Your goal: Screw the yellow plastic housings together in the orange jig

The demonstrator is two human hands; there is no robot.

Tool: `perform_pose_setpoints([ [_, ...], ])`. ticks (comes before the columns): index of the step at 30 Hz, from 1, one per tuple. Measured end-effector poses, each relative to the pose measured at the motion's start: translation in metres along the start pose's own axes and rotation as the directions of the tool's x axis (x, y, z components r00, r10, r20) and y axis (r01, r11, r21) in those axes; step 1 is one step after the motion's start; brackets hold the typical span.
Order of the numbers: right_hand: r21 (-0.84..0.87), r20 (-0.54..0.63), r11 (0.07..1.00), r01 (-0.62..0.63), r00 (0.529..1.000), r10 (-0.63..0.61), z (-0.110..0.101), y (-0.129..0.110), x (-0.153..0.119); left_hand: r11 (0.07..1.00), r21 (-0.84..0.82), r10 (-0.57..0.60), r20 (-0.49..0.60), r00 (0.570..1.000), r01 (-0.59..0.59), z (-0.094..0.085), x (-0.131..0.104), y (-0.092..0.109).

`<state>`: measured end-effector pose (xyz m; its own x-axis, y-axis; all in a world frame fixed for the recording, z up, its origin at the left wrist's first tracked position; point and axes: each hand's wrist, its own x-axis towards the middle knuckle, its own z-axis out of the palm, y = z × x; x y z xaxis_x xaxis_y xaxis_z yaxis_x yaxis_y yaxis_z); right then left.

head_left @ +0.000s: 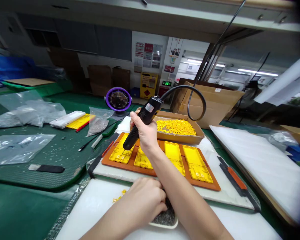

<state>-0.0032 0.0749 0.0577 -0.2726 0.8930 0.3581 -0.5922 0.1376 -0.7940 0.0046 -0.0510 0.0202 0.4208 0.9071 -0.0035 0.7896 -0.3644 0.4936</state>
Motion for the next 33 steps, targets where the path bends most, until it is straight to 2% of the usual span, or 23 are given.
perform_pose_setpoints([
  [6, -0.102, 0.062, 0.995, 0.012, 0.998, -0.006, 0.008, -0.005, -0.002, 1.0, 0.006, 0.02, -0.003, 1.0, -0.02, -0.002, 0.0, 0.0],
  [10, -0.161, 0.217, 0.987, -0.018, 0.975, 0.053, 0.022, -0.004, 0.007, 1.0, -0.015, 0.025, 0.002, 1.0, -0.025, -0.002, -0.001, -0.001],
  [15, -0.173, 0.425, 0.979, -0.113, 0.888, 0.177, 0.036, 0.001, 0.02, 0.999, -0.045, 0.022, 0.001, 1.0, -0.022, 0.0, 0.0, -0.002],
  [20, -0.189, 0.583, 0.972, -0.141, 0.781, 0.226, 0.034, -0.004, 0.022, 0.998, -0.067, 0.017, 0.008, 1.0, -0.017, -0.002, 0.001, -0.001],
  [21, -0.188, 0.599, 0.972, -0.143, 0.767, 0.229, 0.033, -0.005, 0.02, 0.997, -0.072, 0.017, 0.007, 1.0, -0.017, -0.003, 0.001, -0.001],
  [22, -0.182, 0.594, 0.973, -0.14, 0.773, 0.222, 0.031, -0.006, 0.017, 0.997, -0.076, 0.013, 0.005, 1.0, -0.013, -0.003, 0.0, -0.001],
  [23, -0.173, 0.56, 0.976, -0.129, 0.803, 0.205, 0.029, -0.007, 0.014, 0.997, -0.079, 0.005, 0.003, 1.0, -0.005, -0.003, 0.0, -0.001],
  [24, -0.161, 0.493, 0.981, -0.109, 0.852, 0.176, 0.026, -0.007, 0.01, 0.996, -0.084, -0.005, -0.001, 1.0, 0.004, -0.003, 0.001, -0.001],
  [26, -0.132, 0.28, 0.989, -0.061, 0.955, 0.096, 0.019, -0.005, 0.002, 0.994, -0.103, -0.023, -0.024, 0.999, 0.021, -0.002, 0.001, -0.002],
  [27, -0.111, 0.161, 0.993, -0.039, 0.985, 0.057, 0.014, -0.005, -0.002, 0.992, -0.122, -0.03, -0.041, 0.999, 0.025, -0.001, 0.002, -0.003],
  [29, -0.057, -0.032, 0.998, -0.015, 0.999, 0.013, 0.003, -0.006, -0.008, 0.983, -0.182, -0.048, -0.088, 0.995, 0.031, 0.0, 0.004, -0.005],
  [31, -0.002, -0.18, 1.0, 0.024, 0.983, -0.024, -0.011, -0.012, -0.009, 0.969, -0.24, -0.096, -0.165, 0.982, 0.054, -0.001, 0.007, -0.009],
  [33, 0.023, -0.276, 0.996, 0.085, 0.958, -0.075, -0.026, -0.026, -0.005, 0.958, -0.273, -0.162, -0.269, 0.949, 0.086, -0.004, 0.008, -0.015],
])
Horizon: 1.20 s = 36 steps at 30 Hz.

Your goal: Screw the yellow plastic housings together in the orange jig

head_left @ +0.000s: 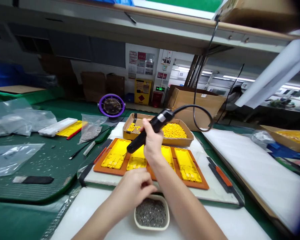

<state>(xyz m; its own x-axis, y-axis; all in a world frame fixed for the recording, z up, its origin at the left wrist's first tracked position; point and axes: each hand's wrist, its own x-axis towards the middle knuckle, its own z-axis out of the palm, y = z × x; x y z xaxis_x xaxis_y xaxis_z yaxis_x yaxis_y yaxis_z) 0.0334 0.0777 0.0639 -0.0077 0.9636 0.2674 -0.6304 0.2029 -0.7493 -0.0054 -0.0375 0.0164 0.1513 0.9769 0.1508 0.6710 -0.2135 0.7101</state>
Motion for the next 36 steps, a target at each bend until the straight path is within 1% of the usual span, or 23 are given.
perform_pose_setpoints([
  [2, 0.021, -0.016, 0.999, 0.039, 0.999, -0.038, -0.01, -0.02, 0.01, 0.999, 0.009, -0.03, -0.138, 0.99, 0.032, -0.007, 0.003, -0.006],
  [4, 0.033, 0.028, 0.999, 0.028, 0.999, -0.028, -0.018, -0.043, 0.019, 0.998, 0.029, -0.05, -0.25, 0.967, 0.059, -0.014, 0.005, -0.012],
  [5, 0.039, 0.054, 0.999, 0.002, 0.999, -0.005, -0.02, -0.053, 0.022, 0.996, 0.041, -0.059, -0.287, 0.956, 0.074, -0.017, 0.005, -0.015],
  [7, 0.048, 0.096, 0.997, -0.062, 0.994, 0.058, -0.023, -0.069, 0.024, 0.994, 0.052, -0.074, -0.32, 0.945, 0.096, -0.021, 0.006, -0.019],
  [10, 0.05, 0.151, 0.989, -0.14, 0.98, 0.131, -0.023, -0.078, 0.022, 0.994, 0.037, -0.086, -0.304, 0.949, 0.102, -0.022, 0.006, -0.022],
  [13, 0.065, 0.193, 0.984, -0.165, 0.97, 0.15, -0.021, -0.078, 0.019, 0.996, -0.005, -0.092, -0.279, 0.956, 0.094, -0.021, 0.006, -0.023],
  [16, 0.059, 0.208, 0.982, -0.179, 0.964, 0.163, -0.02, -0.076, 0.017, 0.995, -0.038, -0.1, -0.274, 0.957, 0.093, -0.019, 0.007, -0.024],
  [20, 0.045, 0.226, 0.985, -0.166, 0.962, 0.152, -0.018, -0.076, 0.015, 0.995, -0.055, -0.098, -0.261, 0.96, 0.087, -0.019, 0.008, -0.025],
  [23, 0.036, 0.255, 0.988, -0.148, 0.958, 0.134, -0.018, -0.076, 0.014, 0.997, -0.036, -0.08, -0.259, 0.962, 0.073, -0.018, 0.008, -0.023],
  [29, -0.032, 0.295, 0.988, -0.153, 0.943, 0.155, -0.018, -0.08, 0.01, 0.998, 0.005, -0.053, -0.271, 0.961, 0.057, -0.014, 0.008, -0.019],
  [33, -0.088, 0.31, 0.987, -0.137, 0.937, 0.158, -0.017, -0.081, 0.006, 0.997, -0.04, -0.078, -0.25, 0.965, 0.07, -0.014, 0.007, -0.019],
  [36, -0.11, 0.3, 0.985, -0.134, 0.94, 0.161, -0.016, -0.079, 0.006, 0.995, -0.071, -0.087, -0.232, 0.969, 0.072, -0.016, 0.007, -0.02],
])
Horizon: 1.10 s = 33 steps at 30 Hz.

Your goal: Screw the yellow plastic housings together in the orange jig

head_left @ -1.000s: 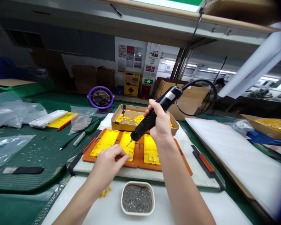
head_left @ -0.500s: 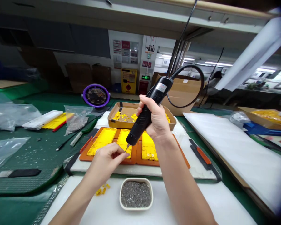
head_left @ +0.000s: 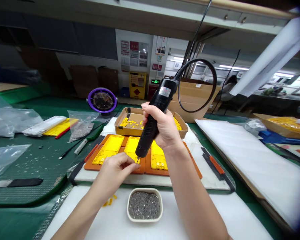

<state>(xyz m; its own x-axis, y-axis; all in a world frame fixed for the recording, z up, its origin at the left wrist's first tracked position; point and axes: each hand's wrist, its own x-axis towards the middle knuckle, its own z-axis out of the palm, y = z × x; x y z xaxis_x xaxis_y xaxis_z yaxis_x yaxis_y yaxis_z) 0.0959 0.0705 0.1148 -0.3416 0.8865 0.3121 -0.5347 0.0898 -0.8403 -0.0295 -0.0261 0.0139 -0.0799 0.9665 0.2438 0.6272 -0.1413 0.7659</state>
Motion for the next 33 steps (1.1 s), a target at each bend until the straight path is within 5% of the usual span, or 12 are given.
perform_pose_setpoints([
  [10, 0.135, -0.144, 0.991, 0.023, 0.99, -0.003, -0.009, -0.008, 0.01, 0.994, -0.109, 0.015, -0.006, 1.0, -0.015, -0.005, 0.001, 0.002],
  [23, 0.142, -0.075, 0.99, -0.021, 0.997, 0.032, -0.01, -0.01, 0.007, 0.981, -0.194, 0.009, -0.064, 0.998, -0.021, -0.003, 0.0, 0.006],
  [27, 0.069, -0.028, 0.998, 0.002, 1.0, 0.0, -0.008, -0.007, 0.004, 0.961, -0.264, -0.13, -0.17, 0.977, 0.081, -0.008, 0.001, 0.006],
  [30, 0.006, -0.052, 0.999, 0.035, 0.998, -0.035, -0.006, 0.001, 0.005, 0.862, -0.473, -0.311, -0.21, 0.927, 0.182, -0.009, 0.003, 0.003],
  [33, -0.057, -0.117, 0.994, 0.089, 0.989, -0.095, -0.002, 0.016, 0.01, 0.579, -0.797, -0.486, -0.167, 0.858, 0.173, -0.011, 0.009, 0.001],
])
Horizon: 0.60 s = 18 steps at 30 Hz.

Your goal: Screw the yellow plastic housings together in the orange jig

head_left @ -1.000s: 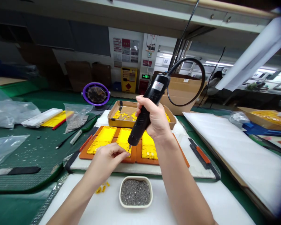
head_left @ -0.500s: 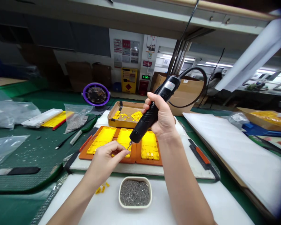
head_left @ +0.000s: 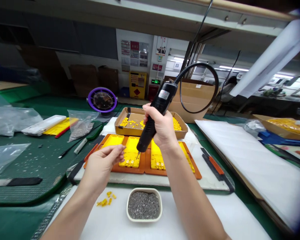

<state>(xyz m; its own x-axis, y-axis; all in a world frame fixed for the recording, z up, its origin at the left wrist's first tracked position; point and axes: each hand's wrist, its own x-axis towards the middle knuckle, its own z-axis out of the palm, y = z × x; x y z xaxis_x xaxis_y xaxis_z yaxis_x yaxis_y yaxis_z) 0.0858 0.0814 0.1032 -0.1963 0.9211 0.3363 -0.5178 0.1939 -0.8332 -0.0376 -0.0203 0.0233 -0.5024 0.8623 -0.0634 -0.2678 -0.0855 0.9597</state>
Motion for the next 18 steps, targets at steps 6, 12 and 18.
perform_pose_setpoints([
  [6, -0.059, -0.079, 0.997, 0.054, 0.995, -0.058, 0.008, 0.032, 0.001, 0.903, -0.41, -0.175, -0.073, 0.982, 0.13, 0.004, 0.008, 0.007],
  [12, -0.089, -0.064, 0.995, 0.046, 0.997, -0.052, 0.008, 0.039, 0.002, 0.875, -0.461, -0.197, -0.065, 0.978, 0.146, 0.002, 0.006, 0.007],
  [18, -0.133, -0.045, 0.99, 0.05, 0.997, -0.056, 0.011, 0.04, -0.001, 0.859, -0.489, -0.209, -0.059, 0.976, 0.154, 0.001, 0.008, 0.006],
])
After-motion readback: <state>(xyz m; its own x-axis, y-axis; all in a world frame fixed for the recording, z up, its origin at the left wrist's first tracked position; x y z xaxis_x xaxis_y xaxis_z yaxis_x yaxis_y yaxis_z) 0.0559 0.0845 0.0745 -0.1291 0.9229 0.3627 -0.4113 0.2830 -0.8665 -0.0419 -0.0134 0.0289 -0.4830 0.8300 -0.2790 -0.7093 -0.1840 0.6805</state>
